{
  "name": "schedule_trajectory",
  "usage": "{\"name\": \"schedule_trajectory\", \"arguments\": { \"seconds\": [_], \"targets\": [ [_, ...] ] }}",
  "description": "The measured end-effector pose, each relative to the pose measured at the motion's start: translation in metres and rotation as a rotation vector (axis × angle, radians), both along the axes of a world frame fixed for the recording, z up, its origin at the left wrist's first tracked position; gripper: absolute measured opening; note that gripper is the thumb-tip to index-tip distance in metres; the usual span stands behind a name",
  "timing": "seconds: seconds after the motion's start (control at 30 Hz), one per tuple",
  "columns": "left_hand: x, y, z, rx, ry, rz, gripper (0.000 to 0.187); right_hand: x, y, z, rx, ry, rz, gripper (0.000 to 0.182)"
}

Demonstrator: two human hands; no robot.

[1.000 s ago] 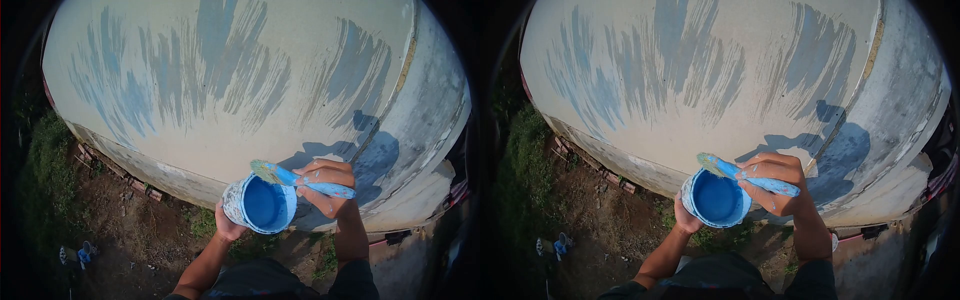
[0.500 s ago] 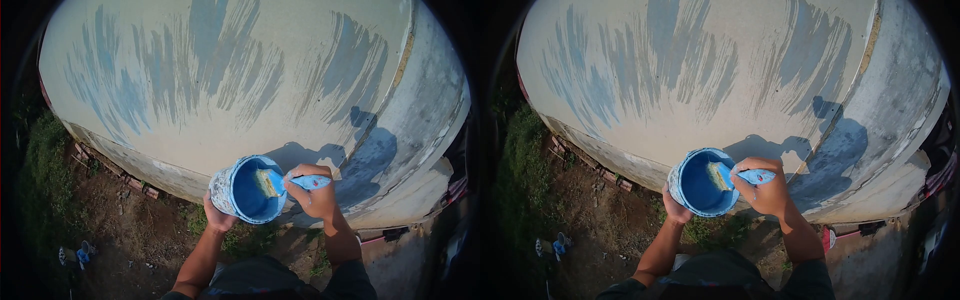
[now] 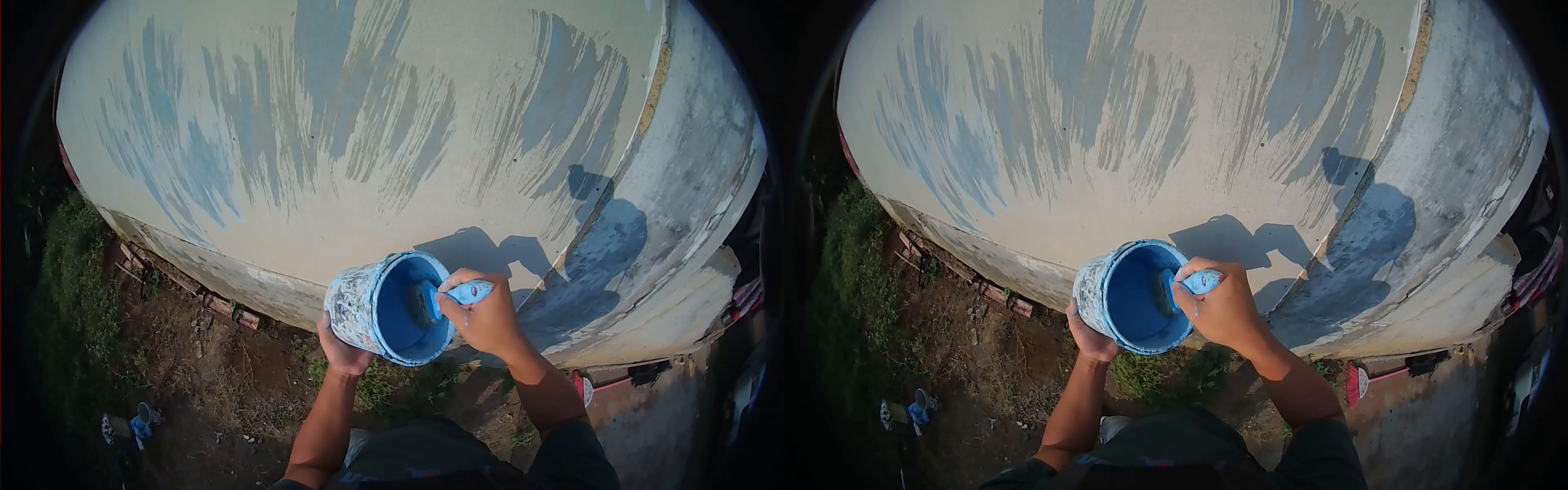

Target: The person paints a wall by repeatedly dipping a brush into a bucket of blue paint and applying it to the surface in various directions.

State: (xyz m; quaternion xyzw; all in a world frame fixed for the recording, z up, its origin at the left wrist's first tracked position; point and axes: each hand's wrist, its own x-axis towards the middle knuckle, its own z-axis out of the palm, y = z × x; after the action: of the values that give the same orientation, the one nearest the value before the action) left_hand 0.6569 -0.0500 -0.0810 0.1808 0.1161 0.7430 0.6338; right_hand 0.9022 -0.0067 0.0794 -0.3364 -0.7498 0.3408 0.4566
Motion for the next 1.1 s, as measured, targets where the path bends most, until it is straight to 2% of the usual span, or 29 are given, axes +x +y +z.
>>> {"name": "schedule_trajectory", "arguments": {
  "seconds": [0.17,0.37,0.43,0.5,0.57,0.67,0.7,0.77,0.83,0.9,0.97,1.03,1.1],
  "targets": [
    [-0.003,-0.002,0.001,0.009,0.034,0.0,0.082,-0.005,0.002,0.002,0.055,-0.005,0.008,0.008],
    [0.0,-0.003,0.001,-0.018,0.003,-0.004,0.084,0.012,0.012,-0.002,-0.122,0.091,-0.036,0.008],
    [0.002,-0.005,0.004,-0.013,-0.004,-0.023,0.085,0.016,0.011,-0.003,-0.297,0.402,-0.04,0.012],
    [0.004,-0.005,0.003,-0.009,-0.012,-0.042,0.085,0.025,0.015,-0.01,-0.338,0.412,-0.025,0.014],
    [0.005,-0.004,0.0,-0.069,-0.098,-0.085,0.086,0.029,0.013,-0.017,-0.477,0.67,0.028,0.012],
    [0.011,-0.005,0.001,-0.082,-0.111,-0.113,0.087,0.028,0.006,-0.028,-0.358,0.786,0.069,0.011],
    [0.014,-0.004,0.001,-0.08,-0.11,-0.116,0.087,0.03,0.003,-0.031,-0.355,0.788,0.067,0.011],
    [0.018,-0.003,0.0,-0.15,-0.164,-0.153,0.086,0.035,0.0,-0.035,-0.143,0.585,0.084,0.011],
    [0.017,-0.002,-0.005,-0.111,-0.125,-0.209,0.086,0.037,-0.003,-0.029,-0.149,0.606,0.085,0.011],
    [0.02,-0.002,-0.006,-0.075,-0.086,-0.265,0.086,0.044,0.003,-0.024,0.141,0.324,0.171,0.013],
    [0.025,0.0,0.001,-0.199,-0.043,-0.216,0.086,0.04,0.002,-0.022,0.194,0.34,0.151,0.014],
    [0.025,0.001,-0.003,-0.179,-0.06,-0.249,0.086,0.042,0.001,-0.015,0.254,0.355,0.133,0.015],
    [0.027,0.001,0.0,-0.159,-0.077,-0.278,0.086,0.048,-0.001,-0.005,0.28,0.136,0.199,0.02]
  ]
}}
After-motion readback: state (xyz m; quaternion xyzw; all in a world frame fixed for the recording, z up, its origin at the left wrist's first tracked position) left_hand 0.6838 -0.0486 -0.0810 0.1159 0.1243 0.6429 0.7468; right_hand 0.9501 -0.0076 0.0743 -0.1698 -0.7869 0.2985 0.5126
